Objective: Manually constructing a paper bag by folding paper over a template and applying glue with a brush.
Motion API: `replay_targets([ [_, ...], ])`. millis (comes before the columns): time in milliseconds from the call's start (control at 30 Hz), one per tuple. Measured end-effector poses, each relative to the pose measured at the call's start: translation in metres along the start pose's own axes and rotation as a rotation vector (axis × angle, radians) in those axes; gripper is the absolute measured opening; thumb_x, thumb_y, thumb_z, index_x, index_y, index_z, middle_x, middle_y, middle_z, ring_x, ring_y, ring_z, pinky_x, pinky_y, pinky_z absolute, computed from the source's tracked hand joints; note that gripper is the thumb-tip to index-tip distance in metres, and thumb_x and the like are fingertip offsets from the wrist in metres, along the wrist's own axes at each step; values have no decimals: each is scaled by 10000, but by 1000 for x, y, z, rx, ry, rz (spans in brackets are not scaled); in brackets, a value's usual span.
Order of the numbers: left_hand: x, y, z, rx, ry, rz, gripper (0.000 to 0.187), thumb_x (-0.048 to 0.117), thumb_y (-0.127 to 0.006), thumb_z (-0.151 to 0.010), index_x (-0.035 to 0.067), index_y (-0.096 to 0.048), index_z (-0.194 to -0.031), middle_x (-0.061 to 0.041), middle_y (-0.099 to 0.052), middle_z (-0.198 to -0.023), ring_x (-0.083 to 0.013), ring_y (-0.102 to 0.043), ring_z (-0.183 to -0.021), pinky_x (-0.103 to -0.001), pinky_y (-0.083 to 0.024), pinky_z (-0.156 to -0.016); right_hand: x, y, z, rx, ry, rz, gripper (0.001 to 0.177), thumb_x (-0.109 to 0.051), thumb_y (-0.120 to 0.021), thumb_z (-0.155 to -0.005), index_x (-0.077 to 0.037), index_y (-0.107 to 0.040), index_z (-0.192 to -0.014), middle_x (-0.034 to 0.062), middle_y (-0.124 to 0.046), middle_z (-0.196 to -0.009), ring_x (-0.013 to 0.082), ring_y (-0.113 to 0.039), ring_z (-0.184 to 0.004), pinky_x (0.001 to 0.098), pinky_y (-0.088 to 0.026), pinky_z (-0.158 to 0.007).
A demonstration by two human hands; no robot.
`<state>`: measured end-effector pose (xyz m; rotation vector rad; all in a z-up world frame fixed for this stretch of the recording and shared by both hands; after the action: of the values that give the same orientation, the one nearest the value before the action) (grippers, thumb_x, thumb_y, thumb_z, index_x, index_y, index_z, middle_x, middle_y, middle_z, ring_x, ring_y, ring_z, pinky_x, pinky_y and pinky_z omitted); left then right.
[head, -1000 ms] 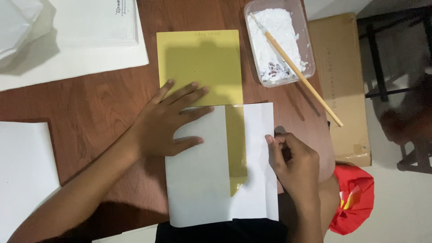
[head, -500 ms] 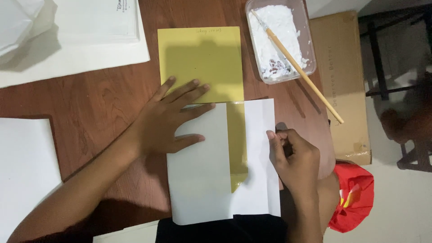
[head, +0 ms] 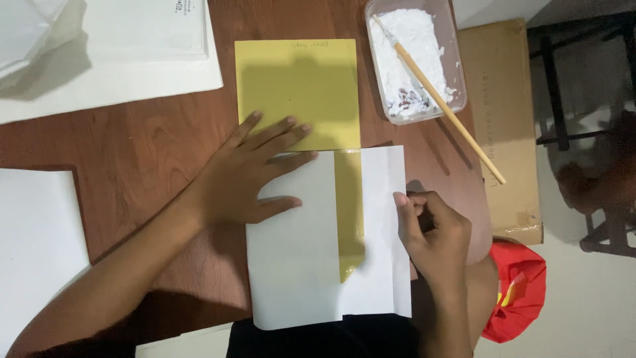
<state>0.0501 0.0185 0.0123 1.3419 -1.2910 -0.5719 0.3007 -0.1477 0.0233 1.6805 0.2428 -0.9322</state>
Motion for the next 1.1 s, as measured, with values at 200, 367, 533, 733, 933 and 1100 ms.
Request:
replay_targets([
  [200, 0, -2, -2, -4, -1, 9, 634, 558, -627, -941, 188, -604, -1455, -80, -457, -1608, -285, -398, -1509, -600, -207, -1240, -19, -1, -4, -7, 136, -83, 144, -119, -704, -987, -53, -674, -863, 40, -692, -796, 130, -603, -701, 292, -457, -674],
  [367, 5, 5, -4, -23, -7, 5, 618, 537, -628, -956, 167, -595, -1450, -107, -452, -1606, -304, -385, -1510, -593, -191, -1247, -49, -8, 9, -195, 249, -167, 346, -144, -625, -939, -73, -628, -1278, 70, -705, -1259, 238, -661, -1008, 349, -499, -924],
  [533, 2, 0, 0, -40, -18, -39, 649, 575, -559, -974, 163, -576, -1476, -109, -432, -1626, -305, -345, -1530, -552, -124, -1260, -67, 2, 27, -355, 157, -465, 553, -384, -389, -1070, -6, -479, -1464, 189, -502, -1559, 320, -454, -1498, 443, -346, -1251],
  [733, -1, -8, 6, 27, -21, -65, 650, 581, -593, -962, 192, -570, -1482, -85, -422, -1633, -288, -368, -1520, -552, -169, -1252, -56, -5, 57, -429, 164, -313, 533, -347, -367, -1073, -77, -434, -1528, 139, -407, -1638, 314, -344, -1555, 477, -235, -1271],
  [933, -6, -15, 5, -56, 8, -33, 701, 625, -512, -978, 198, -485, -1533, -91, -361, -1657, -298, -295, -1537, -575, -121, -1237, -56, -14, 101, -438, 376, 31, 660, -368, -516, -986, -109, -369, -1575, 115, -395, -1655, 365, -299, -1566, 605, -95, -1262],
  [1100, -5, -15, 3, -165, 38, 8, 726, 619, -461, -983, 187, -415, -1565, -103, -272, -1680, -311, -190, -1554, -578, -30, -1228, -51, -23, 122, -395, 462, 212, 756, -429, -660, -945, -154, -356, -1581, 88, -332, -1686, 397, -259, -1573, 646, -84, -1251],
])
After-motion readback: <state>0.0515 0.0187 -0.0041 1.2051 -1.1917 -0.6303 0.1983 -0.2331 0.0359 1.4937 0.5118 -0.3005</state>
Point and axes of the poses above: each hand's wrist, its own z-axis away from the middle knuckle, its own y-axis out of the back of the hand, x = y × z, the point moved 4 cm from there along -z, towards the middle knuckle
